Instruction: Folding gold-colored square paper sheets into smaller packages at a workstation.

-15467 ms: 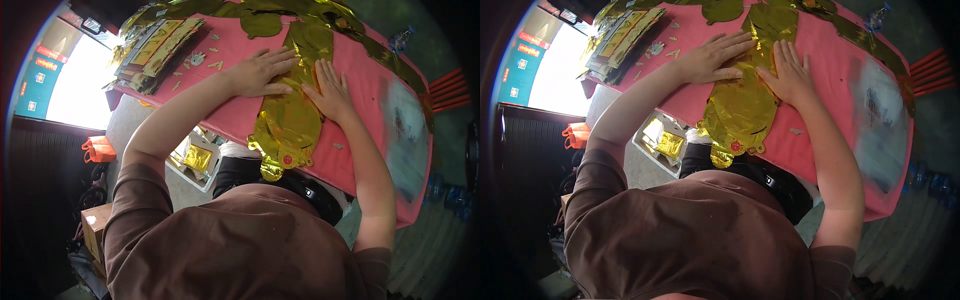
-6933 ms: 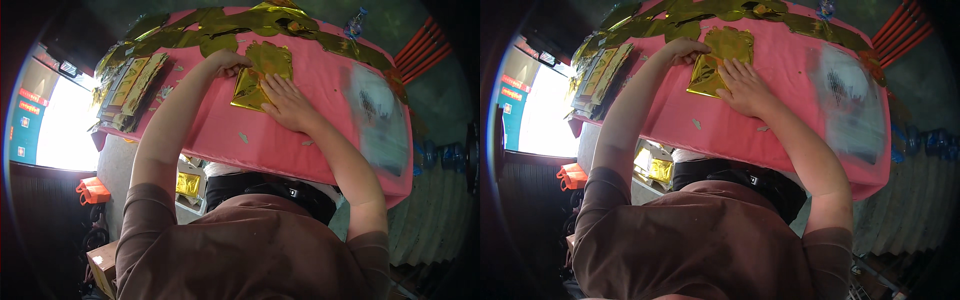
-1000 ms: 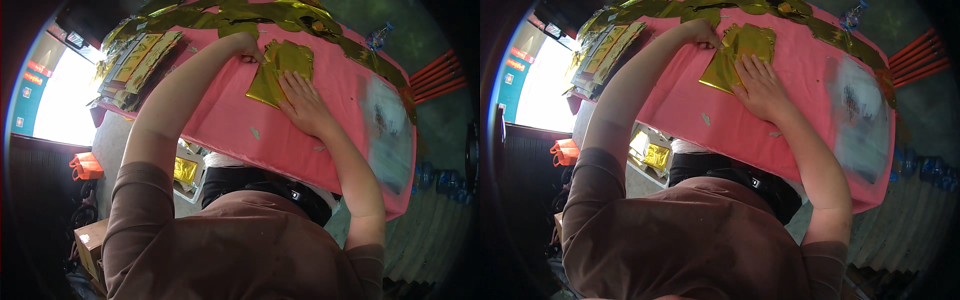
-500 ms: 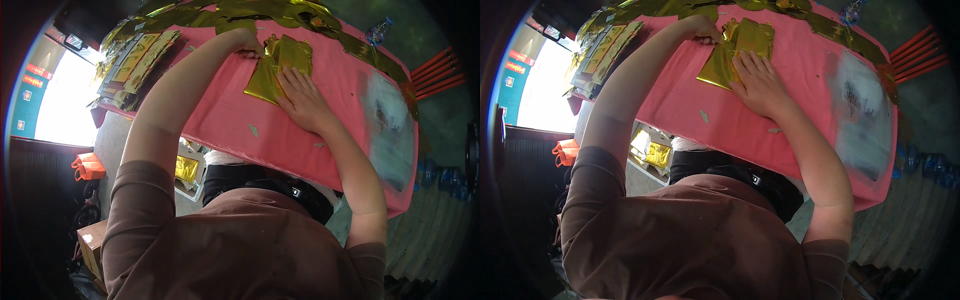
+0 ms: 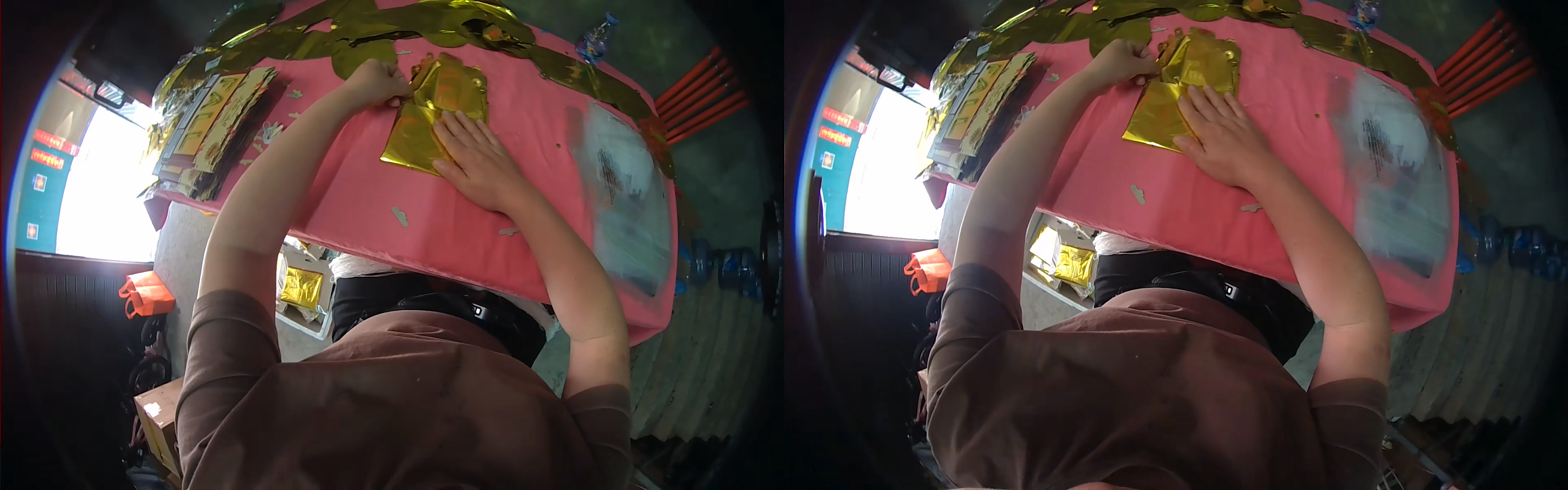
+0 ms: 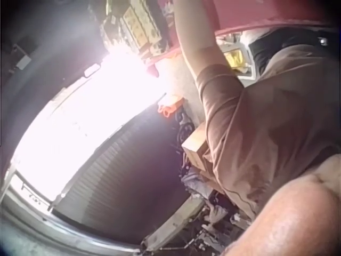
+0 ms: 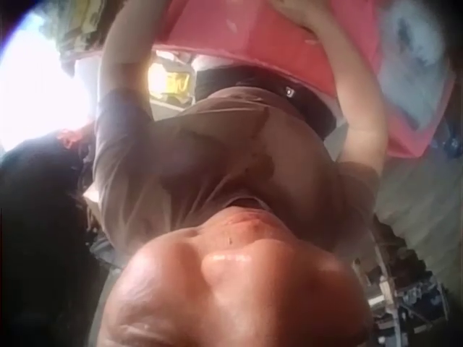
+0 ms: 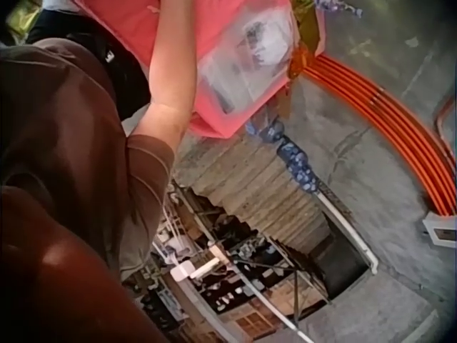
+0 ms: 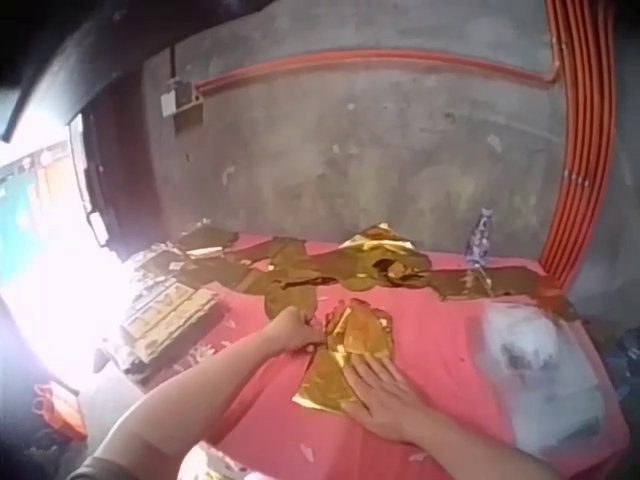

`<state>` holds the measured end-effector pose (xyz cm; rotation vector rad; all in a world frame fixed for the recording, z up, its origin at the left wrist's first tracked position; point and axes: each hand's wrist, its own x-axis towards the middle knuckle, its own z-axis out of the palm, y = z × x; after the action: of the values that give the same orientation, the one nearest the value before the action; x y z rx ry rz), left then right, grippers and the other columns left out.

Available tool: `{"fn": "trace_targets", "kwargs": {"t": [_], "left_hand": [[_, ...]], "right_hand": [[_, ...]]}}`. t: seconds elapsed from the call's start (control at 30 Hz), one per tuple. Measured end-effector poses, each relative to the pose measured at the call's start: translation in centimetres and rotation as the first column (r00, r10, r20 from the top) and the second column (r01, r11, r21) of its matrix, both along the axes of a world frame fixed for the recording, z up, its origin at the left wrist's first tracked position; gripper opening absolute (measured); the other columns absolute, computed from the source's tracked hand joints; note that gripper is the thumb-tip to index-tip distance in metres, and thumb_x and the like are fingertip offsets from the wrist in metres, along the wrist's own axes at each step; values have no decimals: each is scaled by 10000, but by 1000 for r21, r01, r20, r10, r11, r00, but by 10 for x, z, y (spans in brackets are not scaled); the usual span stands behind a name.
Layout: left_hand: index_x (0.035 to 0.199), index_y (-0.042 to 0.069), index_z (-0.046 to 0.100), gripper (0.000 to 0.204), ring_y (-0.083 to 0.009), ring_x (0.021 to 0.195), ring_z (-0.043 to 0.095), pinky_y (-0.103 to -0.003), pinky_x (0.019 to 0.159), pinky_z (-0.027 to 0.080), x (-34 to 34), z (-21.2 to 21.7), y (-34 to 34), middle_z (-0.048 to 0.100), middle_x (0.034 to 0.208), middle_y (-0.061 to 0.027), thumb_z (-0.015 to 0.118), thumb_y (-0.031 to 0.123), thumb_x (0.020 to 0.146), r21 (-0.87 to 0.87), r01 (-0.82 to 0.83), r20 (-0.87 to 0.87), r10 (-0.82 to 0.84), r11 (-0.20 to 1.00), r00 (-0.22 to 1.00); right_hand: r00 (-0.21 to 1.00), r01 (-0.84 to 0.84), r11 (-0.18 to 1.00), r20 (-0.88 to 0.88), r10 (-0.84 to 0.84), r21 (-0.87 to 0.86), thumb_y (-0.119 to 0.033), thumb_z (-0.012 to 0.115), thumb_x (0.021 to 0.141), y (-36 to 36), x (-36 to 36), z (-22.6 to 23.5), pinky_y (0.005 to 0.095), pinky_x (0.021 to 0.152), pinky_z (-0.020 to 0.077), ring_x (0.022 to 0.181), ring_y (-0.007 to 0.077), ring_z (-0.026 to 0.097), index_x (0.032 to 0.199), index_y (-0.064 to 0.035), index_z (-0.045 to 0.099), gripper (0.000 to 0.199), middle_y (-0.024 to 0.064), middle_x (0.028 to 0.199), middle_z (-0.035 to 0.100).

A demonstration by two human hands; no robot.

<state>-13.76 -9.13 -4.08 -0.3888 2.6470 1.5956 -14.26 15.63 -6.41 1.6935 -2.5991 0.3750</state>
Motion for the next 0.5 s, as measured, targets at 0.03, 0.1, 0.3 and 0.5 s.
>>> {"fn": "trace_targets", "kwargs": {"t": [0.03, 0.1, 0.3, 0.5], "left_hand": [[712, 33, 602, 109, -65, 519, 508, -196, 466, 383, 4, 0, -1, 569, 602, -12, 681, 97, 753, 68, -37, 32, 35, 997, 999], [723, 31, 601, 111, -64, 518, 505, -190, 466, 378, 11, -5, 0, 571, 617, -10, 674, 99, 770, 168, -88, -3, 90, 982, 996], [804, 22, 600, 72, -61, 547, 509, -185, 493, 383, 34, 0, -2, 572, 664, 0, 635, 83, 817, 198, -80, 3, 81, 977, 997], [844, 39, 589, 48, -64, 586, 526, -191, 521, 403, 70, -7, -3, 586, 703, -2, 632, 44, 824, 352, -86, -96, 127, 932, 987]], "right_hand": [[1000, -18, 1000, 24, 19, -12, -402, 374, 941, 0, 0, 1, 398, 1126, 119, 1384, 279, 172, 1422, -45, 243, 613, 152, 1483, 218], [993, -16, 999, 119, 22, -51, -397, 371, 947, 0, -1, 3, 387, 1127, 110, 1389, 268, 160, 1415, -42, 263, 597, 157, 1479, 227], [773, 189, 903, 625, 106, -387, -279, 449, 952, 10, -25, 6, 324, 1013, 314, 1202, 220, 440, 1291, -9, 452, 434, 137, 1271, 500], [524, 544, 744, 850, 59, -387, -174, 503, 931, 18, -42, 16, 189, 543, 447, 718, 94, 589, 1125, 1, 574, 271, 55, 955, 625]]}}
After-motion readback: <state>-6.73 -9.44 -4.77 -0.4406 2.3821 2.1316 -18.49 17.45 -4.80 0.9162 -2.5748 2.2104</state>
